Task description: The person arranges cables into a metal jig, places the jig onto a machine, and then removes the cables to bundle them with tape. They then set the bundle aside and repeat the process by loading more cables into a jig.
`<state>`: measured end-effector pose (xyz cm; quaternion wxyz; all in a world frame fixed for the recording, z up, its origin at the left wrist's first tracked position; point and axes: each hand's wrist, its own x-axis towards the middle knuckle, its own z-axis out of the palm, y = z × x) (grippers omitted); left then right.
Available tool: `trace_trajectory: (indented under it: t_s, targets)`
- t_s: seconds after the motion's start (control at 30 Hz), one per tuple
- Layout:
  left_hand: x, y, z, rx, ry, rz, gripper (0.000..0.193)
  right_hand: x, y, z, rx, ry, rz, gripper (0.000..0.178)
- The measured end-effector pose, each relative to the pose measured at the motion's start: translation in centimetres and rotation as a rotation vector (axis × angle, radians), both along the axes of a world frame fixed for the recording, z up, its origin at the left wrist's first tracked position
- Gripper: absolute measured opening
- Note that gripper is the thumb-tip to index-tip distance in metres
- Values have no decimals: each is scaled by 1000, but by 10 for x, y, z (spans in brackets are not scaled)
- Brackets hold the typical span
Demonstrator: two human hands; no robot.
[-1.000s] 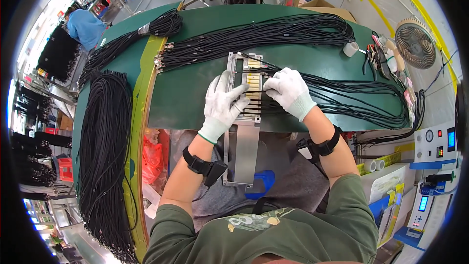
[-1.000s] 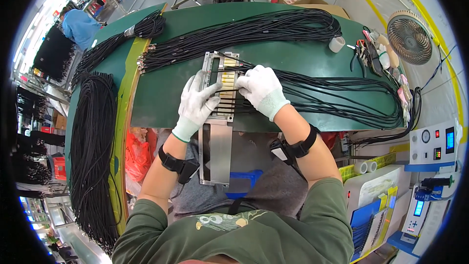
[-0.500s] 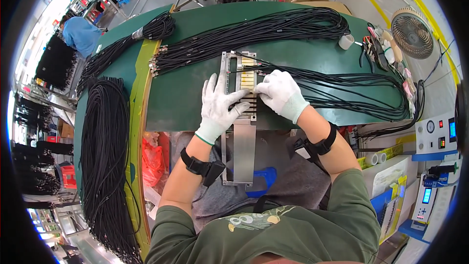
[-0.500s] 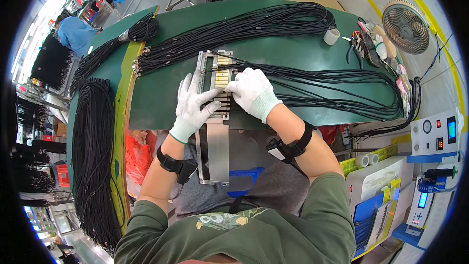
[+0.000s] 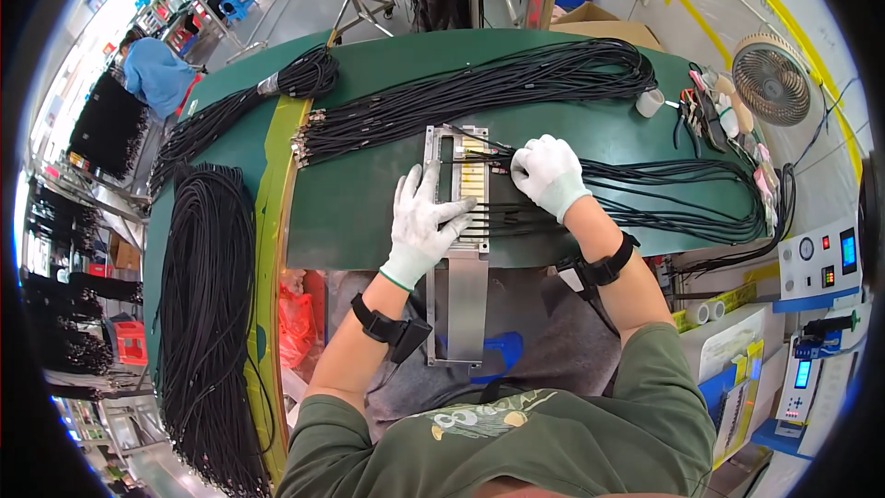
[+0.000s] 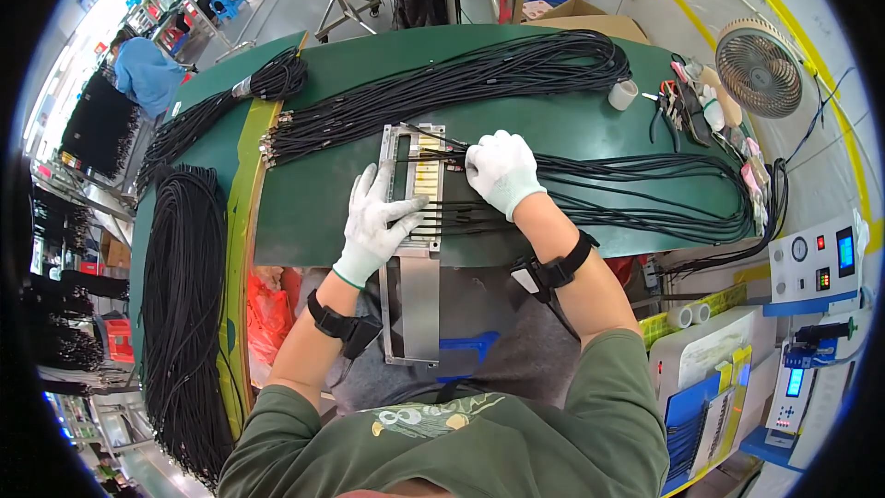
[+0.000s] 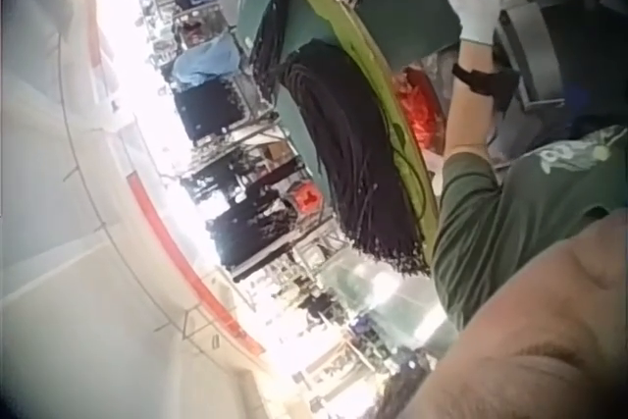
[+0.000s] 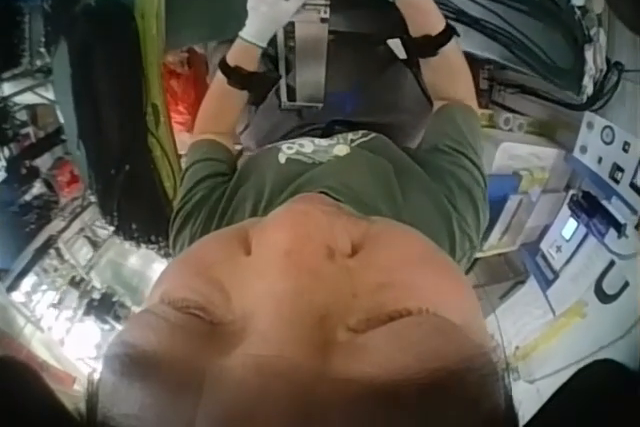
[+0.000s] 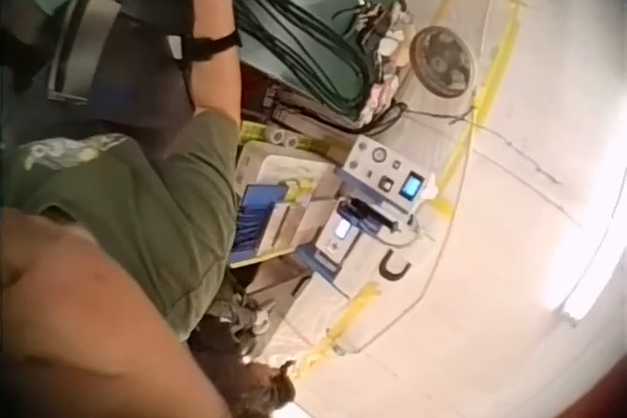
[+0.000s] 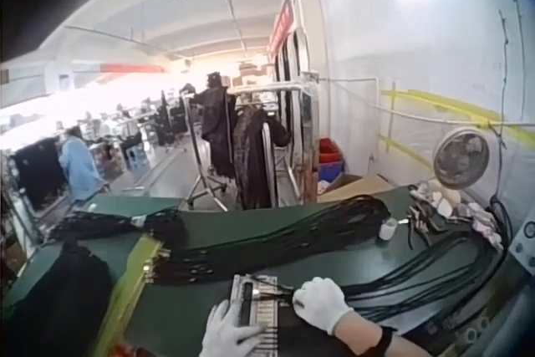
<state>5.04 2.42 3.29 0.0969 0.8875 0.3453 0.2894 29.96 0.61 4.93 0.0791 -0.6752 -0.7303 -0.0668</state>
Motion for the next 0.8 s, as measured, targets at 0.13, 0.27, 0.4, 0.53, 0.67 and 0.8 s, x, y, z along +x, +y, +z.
trace_trajectory:
  t_s: [0.13,0.27,0.4,0.53,0.67,0.8]
  targets:
    - [-2,3,2,-46,-47,10,25,-7,-6,2,110,164,146,12]
    - [0,5,-1,-170,-167,44,24,-19,-6,9,-36,89,-2,11]
    - [-3,9,-3,-253,-267,77,24,-21,-6,6,35,3,-25,10]
    - [-5,9,-2,-208,-402,189,20,-23,-7,13,20,56,79,9]
    - [1,11,12,27,-343,150,15,-41,-7,25,298,448,412,11]
    - [-5,15,6,20,-344,35,15,-59,-8,21,77,574,397,11]
